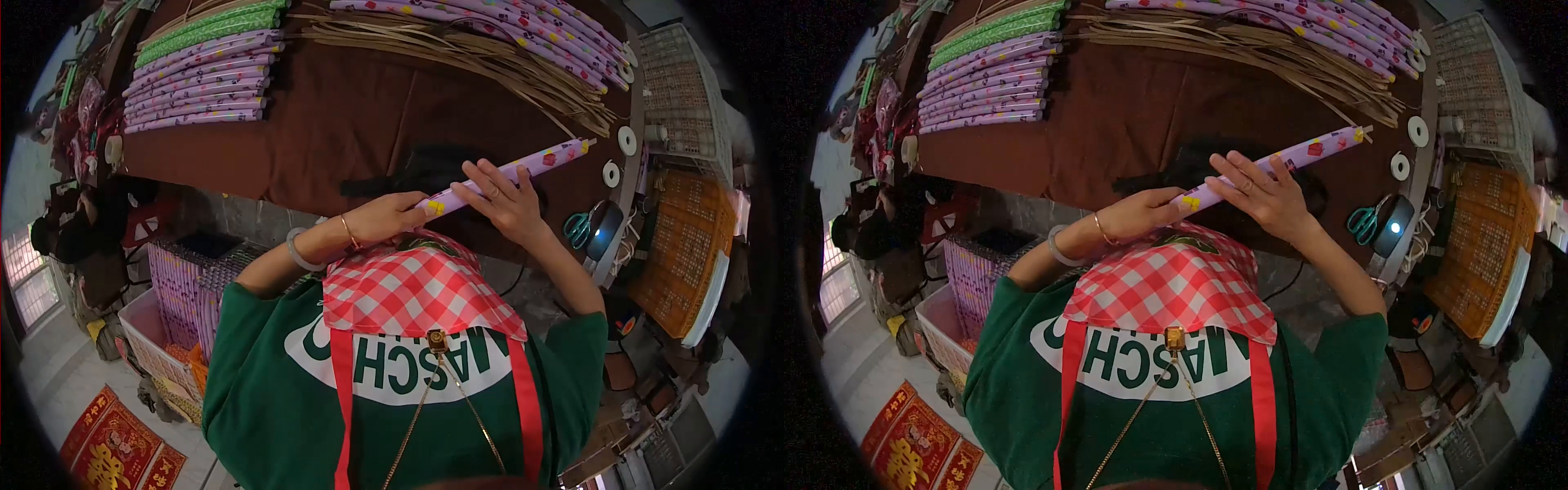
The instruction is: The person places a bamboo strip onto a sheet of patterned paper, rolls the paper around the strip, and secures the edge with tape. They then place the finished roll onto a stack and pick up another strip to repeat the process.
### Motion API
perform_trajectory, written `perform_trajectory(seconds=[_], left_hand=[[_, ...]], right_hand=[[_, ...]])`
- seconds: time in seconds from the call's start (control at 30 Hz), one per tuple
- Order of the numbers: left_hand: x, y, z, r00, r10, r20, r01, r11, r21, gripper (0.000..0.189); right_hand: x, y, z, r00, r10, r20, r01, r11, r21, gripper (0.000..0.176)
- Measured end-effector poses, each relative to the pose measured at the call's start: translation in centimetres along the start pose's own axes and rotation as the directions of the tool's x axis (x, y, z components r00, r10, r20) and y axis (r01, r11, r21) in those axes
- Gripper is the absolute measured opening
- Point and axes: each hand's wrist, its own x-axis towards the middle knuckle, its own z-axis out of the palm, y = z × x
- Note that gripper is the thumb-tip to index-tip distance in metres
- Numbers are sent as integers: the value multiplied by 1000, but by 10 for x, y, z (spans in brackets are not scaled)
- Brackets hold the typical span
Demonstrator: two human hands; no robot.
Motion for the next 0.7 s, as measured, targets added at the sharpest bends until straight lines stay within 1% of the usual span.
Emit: perform_trajectory(seconds=[0.07, 0.1, 0.13, 0.17, 0.2, 0.23, 0.27, 0.3, 0.33, 0.37, 0.4, 0.43, 0.47, 0.5, 0.53, 0.57, 0.6, 0.63, 0.7], left_hand=[[5, -9, 2, 991, 125, -49, -121, 990, 79, 32], [5, -10, 4, 991, 123, -49, -119, 990, 78, 32], [5, -10, 6, 978, 184, -97, -164, 970, 181, 31], [4, -9, 7, 960, 247, -134, -201, 937, 286, 31], [2, -7, 7, 960, 247, -132, -201, 936, 290, 31], [1, -4, 8, 961, 244, -132, -186, 919, 347, 31], [0, -1, 8, 961, 241, -134, -170, 900, 401, 32], [-1, 1, 7, 961, 242, -133, -171, 900, 401, 32], [-2, 3, 5, 970, 230, -79, -195, 928, 317, 33], [-2, 3, 3, 975, 222, -24, -211, 951, 228, 34], [2, 2, 1, 975, 221, -28, -209, 951, 226, 34], [11, 0, 0, 984, 176, -13, -176, 984, -4, 35], [21, -1, -2, 991, 137, 12, -130, 964, -231, 35], [34, 0, -3, 988, 154, -2, -153, 983, -102, 31], [37, 8, 1, 988, 154, -4, -154, 983, -99, 31], [38, 20, 5, 987, 159, 3, -159, 987, 17, 31], [39, 26, 7, 986, 164, 10, -163, 978, 133, 32], [43, 20, 6, 969, 245, 29, -247, 955, 162, 34], [44, 13, 6, 966, 251, 62, -258, 954, 150, 34]], right_hand=[[2, 0, -5, 1000, -5, 30, 3, 998, 55, 36], [4, 1, -6, 999, -2, 33, 0, 998, 61, 30], [6, 2, -8, 1000, -1, 31, -1, 998, 61, 30], [9, 3, -11, 993, 43, 114, -50, 997, 63, 28], [10, 4, -13, 977, 86, 195, -99, 993, 58, 29], [10, 8, -14, 976, 76, 203, -103, 987, 125, 32], [9, 9, -13, 976, 77, 203, -104, 987, 123, 32], [8, 9, -11, 985, 52, 167, -74, 990, 124, 33], [7, 9, -10, 991, 27, 130, -44, 991, 126, 33], [7, 9, -11, 991, 26, 130, -43, 991, 128, 33], [9, 9, -13, 991, 33, 130, -49, 991, 121, 32], [10, 8, -13, 991, 40, 129, -55, 992, 116, 31], [11, 7, -12, 991, 38, 125, -53, 991, 119, 31], [12, 5, -11, 994, 24, 103, -38, 990, 136, 28], [12, 3, -9, 997, 12, 82, -25, 988, 151, 25], [11, -1, -5, 999, 0, 52, -7, 991, 131, 19], [12, 0, -6, 999, -1, 52, -6, 992, 128, 19], [11, 1, -8, 997, 6, 76, -13, 995, 99, 19], [9, -3, -10, 994, 30, 105, -38, 997, 71, 20]])
